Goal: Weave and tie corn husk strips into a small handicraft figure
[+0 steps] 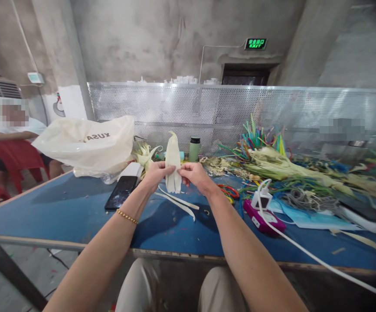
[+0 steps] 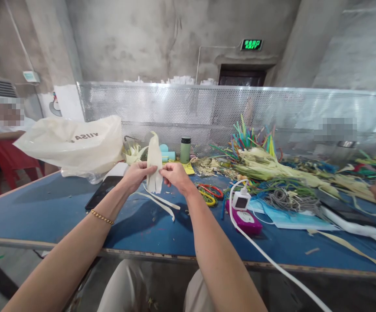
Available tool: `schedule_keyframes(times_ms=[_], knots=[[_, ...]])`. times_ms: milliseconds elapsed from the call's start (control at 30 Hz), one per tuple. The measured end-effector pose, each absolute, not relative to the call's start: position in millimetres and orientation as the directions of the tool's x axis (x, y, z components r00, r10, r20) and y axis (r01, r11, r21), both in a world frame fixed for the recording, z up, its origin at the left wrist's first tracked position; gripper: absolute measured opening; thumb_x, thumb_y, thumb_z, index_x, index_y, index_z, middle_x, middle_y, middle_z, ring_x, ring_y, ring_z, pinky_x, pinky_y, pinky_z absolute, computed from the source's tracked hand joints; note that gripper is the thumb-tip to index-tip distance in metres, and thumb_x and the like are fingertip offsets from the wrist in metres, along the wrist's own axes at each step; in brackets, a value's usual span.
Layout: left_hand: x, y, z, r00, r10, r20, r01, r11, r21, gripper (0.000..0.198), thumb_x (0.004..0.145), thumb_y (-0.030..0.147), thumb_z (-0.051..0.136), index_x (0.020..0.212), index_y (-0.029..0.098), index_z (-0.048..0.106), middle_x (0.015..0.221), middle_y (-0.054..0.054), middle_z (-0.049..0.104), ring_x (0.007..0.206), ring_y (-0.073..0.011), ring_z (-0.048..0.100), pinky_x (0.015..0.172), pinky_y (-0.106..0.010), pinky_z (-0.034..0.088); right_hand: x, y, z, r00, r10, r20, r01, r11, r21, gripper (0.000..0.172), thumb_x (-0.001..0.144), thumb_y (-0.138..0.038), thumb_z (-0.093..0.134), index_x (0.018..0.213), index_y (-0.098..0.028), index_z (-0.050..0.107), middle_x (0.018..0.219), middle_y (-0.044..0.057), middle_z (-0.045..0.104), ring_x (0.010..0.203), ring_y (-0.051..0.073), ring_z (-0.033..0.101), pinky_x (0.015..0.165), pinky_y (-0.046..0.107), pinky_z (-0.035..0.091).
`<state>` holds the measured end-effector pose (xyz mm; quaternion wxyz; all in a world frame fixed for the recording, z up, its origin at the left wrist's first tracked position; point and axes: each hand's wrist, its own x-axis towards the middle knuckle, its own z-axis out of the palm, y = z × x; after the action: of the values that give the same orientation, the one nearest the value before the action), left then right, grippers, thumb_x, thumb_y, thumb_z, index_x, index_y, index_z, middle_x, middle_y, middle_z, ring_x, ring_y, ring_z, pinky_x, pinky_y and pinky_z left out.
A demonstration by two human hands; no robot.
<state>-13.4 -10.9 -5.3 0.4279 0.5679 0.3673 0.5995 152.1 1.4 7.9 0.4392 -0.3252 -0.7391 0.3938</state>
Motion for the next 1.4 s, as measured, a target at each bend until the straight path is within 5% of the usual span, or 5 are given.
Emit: schedule_keyframes(times_ms=[733, 1200, 1400], knots=[[-10, -15, -4, 0.062, 0.941, 0.333, 0.017, -0.335, 0.942, 0.019, 0.062, 0.021, 0.067, 0.073, 0.006, 0.07, 0.062, -0.005, 0.065, 0.053, -0.0129, 0.054, 0.049, -0.023, 0.039, 150, 1, 7, -0.377, 0.811, 0.448, 0.313, 0.566, -0.762, 0.011, 0.071, -0.018, 0.054, 0.06, -0.017, 0.052, 0.044, -0.003, 0.052, 0.041, 0.01, 0.049, 0.041, 0.019, 0.037], [-17, -10, -7, 0.156, 0.926, 0.343, -0.054, -0.339, 0.939, 0.018, 0.061, 0.022, 0.071, 0.072, 0.007, 0.068, 0.06, -0.003, 0.063, 0.055, -0.0127, 0.055, 0.052, -0.023, 0.041, 133, 8, -2, -0.223, 0.649, 0.727, 0.603, 0.678, -0.42, 0.019, 0.065, -0.016, 0.057, 0.055, -0.02, 0.041, 0.055, -0.003, 0.046, 0.056, 0.011, 0.041, 0.057, 0.024, 0.032], [-21, -12, -4, 0.152, 0.94, 0.306, -0.157, -0.283, 0.946, 0.023, 0.062, 0.027, 0.076, 0.073, 0.009, 0.068, 0.061, -0.006, 0.066, 0.05, -0.0143, 0.057, 0.05, -0.026, 0.043, 136, -1, 3, -0.317, 0.748, 0.583, 0.376, 0.663, -0.647, 0.016, 0.078, -0.023, 0.056, 0.064, -0.02, 0.049, 0.054, -0.003, 0.053, 0.049, 0.011, 0.05, 0.05, 0.022, 0.037]])
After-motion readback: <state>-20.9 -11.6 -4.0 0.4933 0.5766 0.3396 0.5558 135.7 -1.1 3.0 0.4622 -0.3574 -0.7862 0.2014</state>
